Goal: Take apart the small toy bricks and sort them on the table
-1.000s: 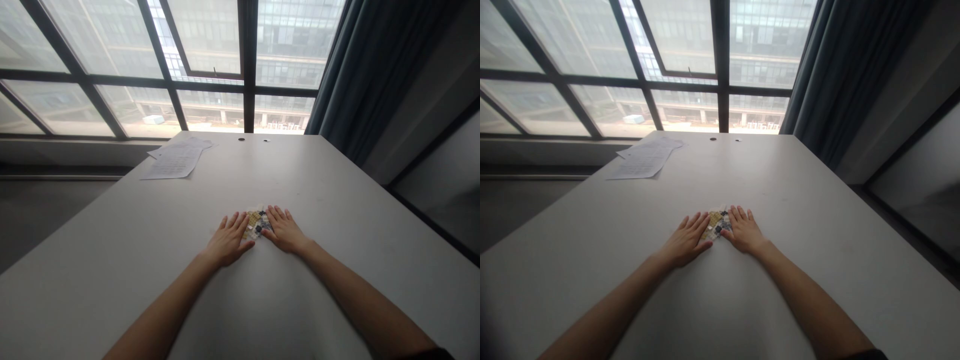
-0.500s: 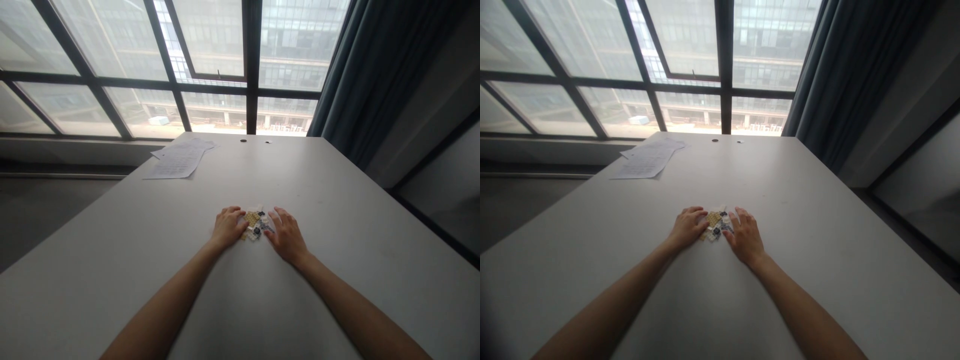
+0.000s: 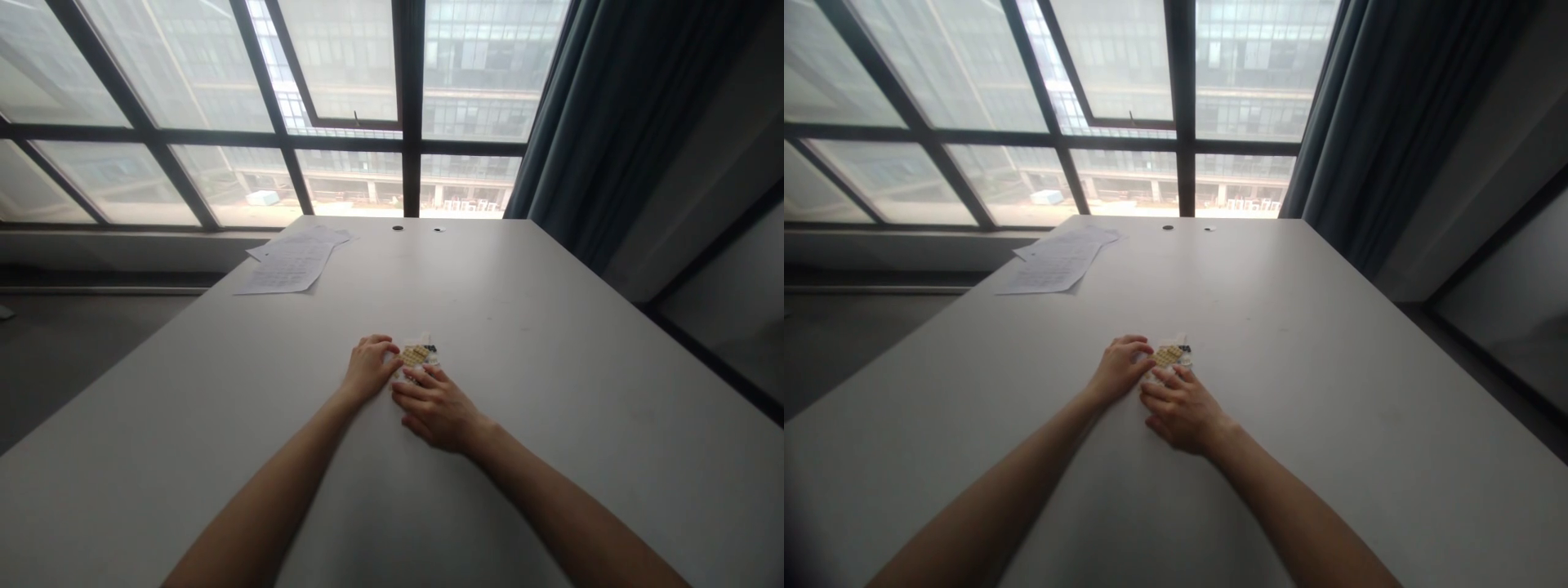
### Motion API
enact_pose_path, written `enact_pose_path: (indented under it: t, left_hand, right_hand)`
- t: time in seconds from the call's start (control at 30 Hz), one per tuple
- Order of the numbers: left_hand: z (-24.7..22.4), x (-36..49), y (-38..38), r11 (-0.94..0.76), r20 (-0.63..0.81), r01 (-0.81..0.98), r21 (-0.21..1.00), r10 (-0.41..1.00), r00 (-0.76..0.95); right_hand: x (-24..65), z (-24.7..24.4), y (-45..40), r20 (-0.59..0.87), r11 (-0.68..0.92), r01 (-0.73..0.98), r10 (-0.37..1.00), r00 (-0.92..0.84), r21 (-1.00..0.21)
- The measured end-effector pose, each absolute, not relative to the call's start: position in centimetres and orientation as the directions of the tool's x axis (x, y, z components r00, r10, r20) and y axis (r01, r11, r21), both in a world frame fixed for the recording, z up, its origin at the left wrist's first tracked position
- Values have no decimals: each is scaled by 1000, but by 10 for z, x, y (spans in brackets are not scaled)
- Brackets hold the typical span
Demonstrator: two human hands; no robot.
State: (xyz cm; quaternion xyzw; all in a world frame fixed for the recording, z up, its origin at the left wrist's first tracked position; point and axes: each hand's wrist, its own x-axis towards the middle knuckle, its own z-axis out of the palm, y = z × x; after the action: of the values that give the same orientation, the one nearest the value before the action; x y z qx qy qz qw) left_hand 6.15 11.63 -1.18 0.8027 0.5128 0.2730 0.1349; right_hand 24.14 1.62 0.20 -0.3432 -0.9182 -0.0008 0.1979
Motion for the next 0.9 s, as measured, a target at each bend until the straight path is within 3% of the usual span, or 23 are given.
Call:
enact_pose_path:
  t: [0.27,0.47,0.9]
  left_hand:
    - [-10,55,120,-421,303,689,590,907,294]
    - [-8,54,114,-365,282,630,685,931,233]
    - [-3,24,93,-203,206,275,940,978,16]
  right_hand:
    - [243,-1,18,350,676,714,723,-595,-184]
    - [243,-3,17,347,707,687,695,-630,-169]
    - [220,3,32,300,717,691,683,-666,-98]
